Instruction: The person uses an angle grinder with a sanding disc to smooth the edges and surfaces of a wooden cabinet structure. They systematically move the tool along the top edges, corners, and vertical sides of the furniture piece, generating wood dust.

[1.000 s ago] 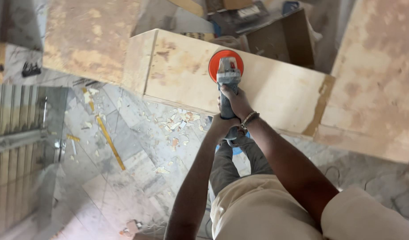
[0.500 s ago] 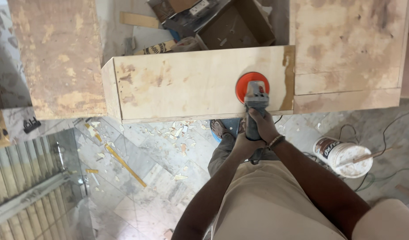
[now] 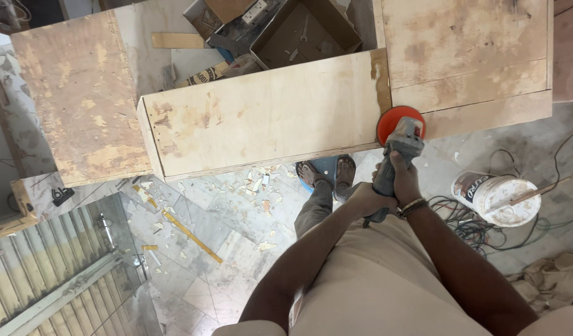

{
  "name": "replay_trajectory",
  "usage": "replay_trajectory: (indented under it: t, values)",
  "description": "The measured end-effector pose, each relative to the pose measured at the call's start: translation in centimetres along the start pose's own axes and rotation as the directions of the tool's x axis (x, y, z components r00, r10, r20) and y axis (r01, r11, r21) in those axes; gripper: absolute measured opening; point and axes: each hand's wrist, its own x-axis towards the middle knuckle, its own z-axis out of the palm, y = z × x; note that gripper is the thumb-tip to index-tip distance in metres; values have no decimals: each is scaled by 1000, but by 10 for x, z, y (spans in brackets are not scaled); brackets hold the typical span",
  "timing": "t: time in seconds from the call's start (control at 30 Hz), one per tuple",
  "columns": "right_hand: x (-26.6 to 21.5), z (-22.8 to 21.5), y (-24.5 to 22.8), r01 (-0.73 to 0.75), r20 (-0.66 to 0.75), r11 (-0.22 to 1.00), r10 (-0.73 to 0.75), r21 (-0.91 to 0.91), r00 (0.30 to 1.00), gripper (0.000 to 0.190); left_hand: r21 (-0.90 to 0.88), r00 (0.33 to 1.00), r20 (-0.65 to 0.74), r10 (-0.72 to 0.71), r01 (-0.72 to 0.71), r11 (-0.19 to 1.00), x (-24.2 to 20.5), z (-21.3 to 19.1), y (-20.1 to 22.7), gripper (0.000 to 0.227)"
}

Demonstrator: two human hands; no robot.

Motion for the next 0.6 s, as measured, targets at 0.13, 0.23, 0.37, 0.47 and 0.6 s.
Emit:
replay_trajectory:
  t: [0.13, 0.23, 0.37, 0.47, 0.6]
  values:
    - [20, 9, -8, -28, 71, 999, 31, -45, 997, 39, -199, 999, -38, 35, -42, 979, 7, -2, 0, 47]
    - [37, 35, 2, -44, 218, 994, 64, -96, 974, 33, -336, 982, -173, 71, -127, 933, 9, -12, -14, 41]
    - [56, 94, 33, 30, 408, 961, 88, -273, 909, 25, -423, 923, -385, -4, -173, 890, 9, -44, -57, 37]
    - [49, 139, 53, 127, 498, 932, 63, -339, 865, 32, -712, 931, -365, 27, -297, 636, 3, -65, -88, 36]
    - [23, 147, 64, 243, 532, 755, 161, -609, 832, 36, -728, 920, -393, -8, -306, 613, -28, -54, -118, 33]
